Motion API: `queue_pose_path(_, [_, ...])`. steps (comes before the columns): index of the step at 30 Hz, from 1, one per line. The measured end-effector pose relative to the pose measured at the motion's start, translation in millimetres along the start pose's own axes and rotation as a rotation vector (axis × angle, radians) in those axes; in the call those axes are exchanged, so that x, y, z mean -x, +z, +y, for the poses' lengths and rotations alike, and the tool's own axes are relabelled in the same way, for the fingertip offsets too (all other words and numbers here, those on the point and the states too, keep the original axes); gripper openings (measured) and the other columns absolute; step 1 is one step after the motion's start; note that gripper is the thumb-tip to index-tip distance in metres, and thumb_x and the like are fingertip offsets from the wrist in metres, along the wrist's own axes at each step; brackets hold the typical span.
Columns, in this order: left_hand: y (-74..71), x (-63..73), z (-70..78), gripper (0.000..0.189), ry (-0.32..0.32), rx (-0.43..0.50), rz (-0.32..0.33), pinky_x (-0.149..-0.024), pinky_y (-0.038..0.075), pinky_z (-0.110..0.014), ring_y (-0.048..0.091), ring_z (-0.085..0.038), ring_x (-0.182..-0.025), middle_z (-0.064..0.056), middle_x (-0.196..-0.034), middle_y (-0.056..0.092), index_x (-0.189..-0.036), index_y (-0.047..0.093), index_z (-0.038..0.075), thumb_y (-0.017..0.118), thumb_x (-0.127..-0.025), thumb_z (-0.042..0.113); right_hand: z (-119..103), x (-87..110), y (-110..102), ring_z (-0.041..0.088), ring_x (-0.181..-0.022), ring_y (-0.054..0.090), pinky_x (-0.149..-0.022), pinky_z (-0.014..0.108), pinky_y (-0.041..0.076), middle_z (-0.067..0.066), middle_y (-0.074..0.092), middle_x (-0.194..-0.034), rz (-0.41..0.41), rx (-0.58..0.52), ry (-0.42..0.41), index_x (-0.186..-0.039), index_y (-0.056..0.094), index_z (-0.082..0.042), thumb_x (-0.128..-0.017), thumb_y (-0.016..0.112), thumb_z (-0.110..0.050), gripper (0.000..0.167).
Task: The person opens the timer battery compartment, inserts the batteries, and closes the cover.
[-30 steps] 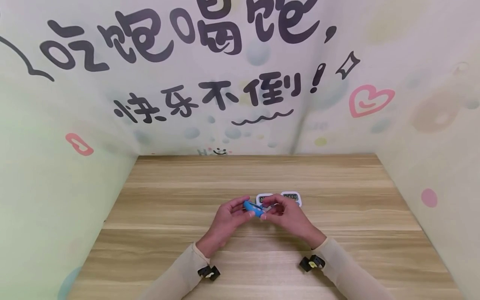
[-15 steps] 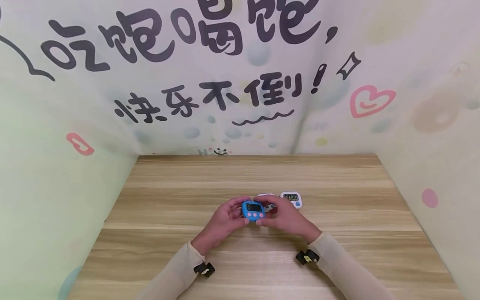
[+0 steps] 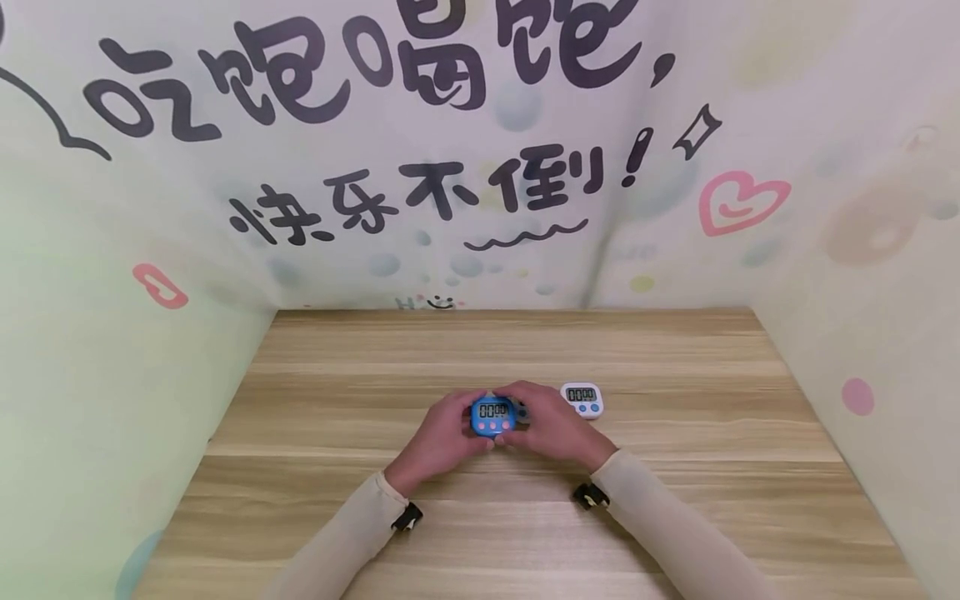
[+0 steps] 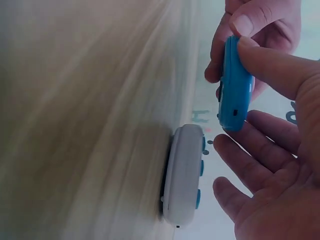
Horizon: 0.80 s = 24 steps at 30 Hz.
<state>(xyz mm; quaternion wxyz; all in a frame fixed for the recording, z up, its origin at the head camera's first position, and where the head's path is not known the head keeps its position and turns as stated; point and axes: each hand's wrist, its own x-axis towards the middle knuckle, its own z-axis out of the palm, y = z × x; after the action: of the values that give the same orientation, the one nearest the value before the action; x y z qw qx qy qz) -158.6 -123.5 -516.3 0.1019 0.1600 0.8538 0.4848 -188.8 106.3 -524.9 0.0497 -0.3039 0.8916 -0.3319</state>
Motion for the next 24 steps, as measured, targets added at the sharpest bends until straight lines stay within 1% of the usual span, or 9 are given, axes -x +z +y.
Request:
queue_pose_path(4, [-3.4, -7.4, -7.7, 0.075, 0.010, -0.154, 0.008, -0.111, 0.057, -0.046, 0.062, -0.033, -0.130, -0.018, -0.144, 0.062, -0.149, 0.057, 0.002, 0.091, -0.084, 0.017, 0.2, -8.5, 2.5, 0.020, -0.129, 0.065, -0.112, 0.041, 0.056, 0.001, 0.068, -0.142, -0.028, 0.065, 0.013, -0.146, 0.062, -0.013, -0.085, 0.091, -0.039, 0.073])
queue_pose_path(7, [-6.9, -13.1, -13.3, 0.073, 0.004, -0.202, 0.008, -0.111, 0.056, -0.047, 0.063, -0.030, -0.128, -0.014, -0.141, 0.065, -0.146, 0.060, 0.004, 0.093, -0.082, 0.019, -0.6, -14.5, 2.4, 0.022, -0.128, 0.065, -0.112, 0.043, 0.056, 0.003, 0.068, -0.142, -0.043, 0.089, 0.019, -0.146, 0.062, -0.011, -0.085, 0.090, -0.037, 0.072])
queue_pose_path(9, [-9.0, -16.9, -15.5, 0.071, 0.004, -0.215, 0.008, -0.111, 0.056, -0.048, 0.063, -0.030, -0.127, -0.013, -0.139, 0.066, -0.143, 0.063, 0.005, 0.094, -0.081, 0.020, -0.8, -18.5, 2.2, 0.023, -0.128, 0.065, -0.112, 0.044, 0.055, 0.005, 0.068, -0.141, -0.053, 0.096, 0.025, -0.145, 0.062, -0.010, -0.085, 0.090, -0.037, 0.071])
queue_pose_path(13, [-12.6, -23.0, -19.3, 0.068, -0.016, -0.244, 0.003, -0.109, 0.056, -0.048, 0.063, -0.029, -0.123, -0.012, -0.137, 0.067, -0.139, 0.066, 0.006, 0.095, -0.080, 0.021, 0.9, -25.6, 3.6, 0.024, -0.127, 0.065, -0.113, 0.044, 0.055, 0.005, 0.069, -0.140, -0.070, 0.087, 0.037, -0.145, 0.063, -0.010, -0.086, 0.090, -0.036, 0.071])
queue_pose_path(19, [-14.7, -28.4, -21.6, 0.067, -0.064, -0.234, -0.003, -0.105, 0.059, -0.045, 0.065, -0.027, -0.119, -0.011, -0.136, 0.068, -0.137, 0.067, 0.007, 0.096, -0.078, 0.018, 5.9, -32.4, 7.5, 0.025, -0.130, 0.064, -0.115, 0.045, 0.053, 0.006, 0.068, -0.142, -0.086, 0.081, 0.062, -0.145, 0.063, -0.011, -0.084, 0.091, -0.037, 0.072])
queue_pose_path(24, [-15.2, -30.7, -20.2, 0.066, -0.073, -0.244, 0.005, -0.106, 0.059, -0.045, 0.066, -0.028, -0.120, -0.011, -0.135, 0.069, -0.136, 0.068, 0.007, 0.097, -0.077, 0.018, 7.4, -36.0, 8.9, 0.026, -0.129, 0.064, -0.115, 0.045, 0.054, 0.006, 0.068, -0.142, -0.095, 0.091, 0.075, -0.145, 0.063, -0.010, -0.084, 0.091, -0.036, 0.072])
